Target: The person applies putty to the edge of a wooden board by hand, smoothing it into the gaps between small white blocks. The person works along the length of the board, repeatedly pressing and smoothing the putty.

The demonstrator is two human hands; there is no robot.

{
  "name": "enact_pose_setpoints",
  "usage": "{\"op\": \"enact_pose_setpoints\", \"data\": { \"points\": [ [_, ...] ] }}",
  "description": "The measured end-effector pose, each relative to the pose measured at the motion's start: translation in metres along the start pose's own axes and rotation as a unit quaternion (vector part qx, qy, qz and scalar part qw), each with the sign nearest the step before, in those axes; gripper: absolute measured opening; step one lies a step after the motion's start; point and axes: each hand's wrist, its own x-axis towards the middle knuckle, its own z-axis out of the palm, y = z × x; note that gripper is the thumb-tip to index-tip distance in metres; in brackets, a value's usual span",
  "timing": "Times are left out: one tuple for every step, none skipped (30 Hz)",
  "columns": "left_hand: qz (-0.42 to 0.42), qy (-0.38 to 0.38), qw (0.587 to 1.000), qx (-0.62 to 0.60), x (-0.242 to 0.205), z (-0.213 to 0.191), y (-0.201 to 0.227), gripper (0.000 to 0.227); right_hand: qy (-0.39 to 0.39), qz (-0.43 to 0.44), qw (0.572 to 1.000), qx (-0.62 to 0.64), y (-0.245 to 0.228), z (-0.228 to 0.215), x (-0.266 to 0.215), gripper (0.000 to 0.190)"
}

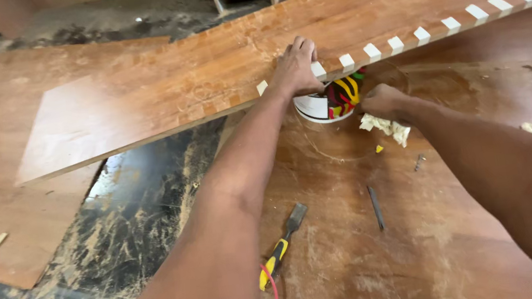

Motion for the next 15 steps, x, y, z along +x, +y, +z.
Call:
{"op": "enact_pose_setpoints", "data": {
  "points": [
    [-0.007, -0.001, 0.999, -0.042, 0.005, -0.002, -0.003, 0.068, -0.005, 0.005, 0.999, 0.053, -0.002, 0.005, 0.003, 0.03],
    [-0.006, -0.016, 0.998, -0.055, 0.011, -0.005, -0.007, 0.054, -0.011, 0.009, 0.994, 0.107, -0.006, 0.008, 0.006, 0.027],
    [-0.005, -0.033, 0.997, -0.07, 0.017, -0.004, -0.009, 0.041, -0.005, 0.011, 0.99, 0.143, -0.008, 0.008, 0.006, 0.026],
    [-0.003, -0.05, 0.995, -0.085, 0.02, -0.003, -0.01, 0.028, 0.001, 0.013, 0.984, 0.178, -0.011, 0.007, 0.006, 0.027],
    [-0.006, -0.034, 0.996, -0.08, 0.022, -0.003, -0.014, 0.023, 0.007, 0.018, 0.977, 0.213, -0.016, 0.007, 0.007, 0.027],
    [-0.008, -0.018, 0.997, -0.076, 0.022, -0.002, -0.017, 0.018, 0.008, 0.021, 0.971, 0.239, -0.022, 0.008, 0.008, 0.025],
    [-0.011, -0.001, 0.997, -0.074, 0.021, 0.002, -0.017, 0.015, 0.009, 0.027, 0.965, 0.262, -0.024, 0.006, 0.007, 0.024],
    [-0.014, -0.005, 0.998, -0.063, 0.022, 0.004, -0.018, 0.013, 0.011, 0.032, 0.958, 0.286, -0.026, 0.005, 0.006, 0.023],
    [-0.018, -0.008, 0.998, -0.051, 0.021, 0.006, -0.018, 0.012, 0.007, 0.033, 0.954, 0.297, -0.027, 0.005, 0.005, 0.022],
    [-0.021, -0.011, 0.999, -0.04, 0.019, 0.008, -0.017, 0.011, 0.003, 0.033, 0.951, 0.308, -0.028, 0.005, 0.004, 0.021],
    [0.011, -0.001, 1.0, 0.008, 0.018, 0.009, -0.016, 0.011, 0.0, 0.032, 0.947, 0.319, -0.03, 0.005, 0.004, 0.021],
    [0.043, 0.009, 0.997, 0.057, 0.016, 0.01, -0.014, 0.012, -0.001, 0.022, 0.947, 0.321, -0.031, 0.005, 0.005, 0.02],
    [0.076, 0.018, 0.991, 0.104, 0.015, 0.011, -0.012, 0.013, -0.001, 0.014, 0.946, 0.325, -0.031, 0.006, 0.006, 0.019],
    [0.082, 0.024, 0.989, 0.121, 0.015, 0.012, -0.009, 0.02, -0.001, 0.006, 0.945, 0.328, -0.031, 0.007, 0.008, 0.019],
    [0.088, 0.03, 0.986, 0.137, 0.014, 0.012, -0.006, 0.028, -0.002, -0.007, 0.941, 0.338, -0.03, 0.009, 0.009, 0.018]
  ]
}}
